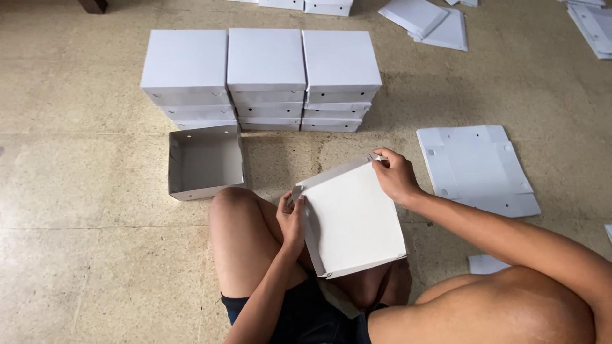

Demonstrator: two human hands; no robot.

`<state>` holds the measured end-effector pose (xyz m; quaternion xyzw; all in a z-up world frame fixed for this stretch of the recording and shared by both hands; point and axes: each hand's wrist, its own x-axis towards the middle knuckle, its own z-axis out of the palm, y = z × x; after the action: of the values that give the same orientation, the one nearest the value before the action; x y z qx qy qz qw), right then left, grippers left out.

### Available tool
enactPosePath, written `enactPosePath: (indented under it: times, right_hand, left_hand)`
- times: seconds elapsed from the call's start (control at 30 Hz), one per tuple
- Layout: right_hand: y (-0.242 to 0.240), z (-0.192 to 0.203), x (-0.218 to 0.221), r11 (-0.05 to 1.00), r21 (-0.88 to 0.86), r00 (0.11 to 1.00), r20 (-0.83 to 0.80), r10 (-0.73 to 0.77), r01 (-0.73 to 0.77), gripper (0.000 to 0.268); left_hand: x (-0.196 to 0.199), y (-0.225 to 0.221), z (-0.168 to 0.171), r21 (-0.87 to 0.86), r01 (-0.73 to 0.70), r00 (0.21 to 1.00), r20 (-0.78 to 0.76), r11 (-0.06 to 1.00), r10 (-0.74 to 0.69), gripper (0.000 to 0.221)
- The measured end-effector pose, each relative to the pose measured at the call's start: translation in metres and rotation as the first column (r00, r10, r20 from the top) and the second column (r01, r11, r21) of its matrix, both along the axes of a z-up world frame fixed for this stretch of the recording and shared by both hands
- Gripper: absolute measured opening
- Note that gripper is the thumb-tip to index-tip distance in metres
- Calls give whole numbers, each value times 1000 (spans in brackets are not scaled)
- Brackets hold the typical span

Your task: Folding flat cardboard templates into boxes and stacking them on the floor.

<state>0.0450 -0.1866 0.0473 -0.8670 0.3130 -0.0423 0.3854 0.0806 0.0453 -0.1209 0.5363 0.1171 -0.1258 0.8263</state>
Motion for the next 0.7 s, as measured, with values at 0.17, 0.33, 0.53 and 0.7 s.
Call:
enactPosePath:
  times: [0.17,0.33,0.53,0.7]
  right_hand:
    - [0,-10,7,999,35,999,-34,15,-14,43]
    - [-23,-39,23,997,71,999,-34,-12,14,43]
    - [-5,-33,30,979,201,998,-50,-23,33,32]
    - [-1,-34,39,991,119,996,-70,-60,68,24]
  left_hand:
    - [12,-2,-21,-112,-36,998,-47,993,31,19]
    - [15,9,-4,-168,24,994,-98,986,-41,24]
    - [8,16,12,32,12,999,-51,999,-10,23]
    - [4,13,35,30,-2,997,-78,1000,4,32]
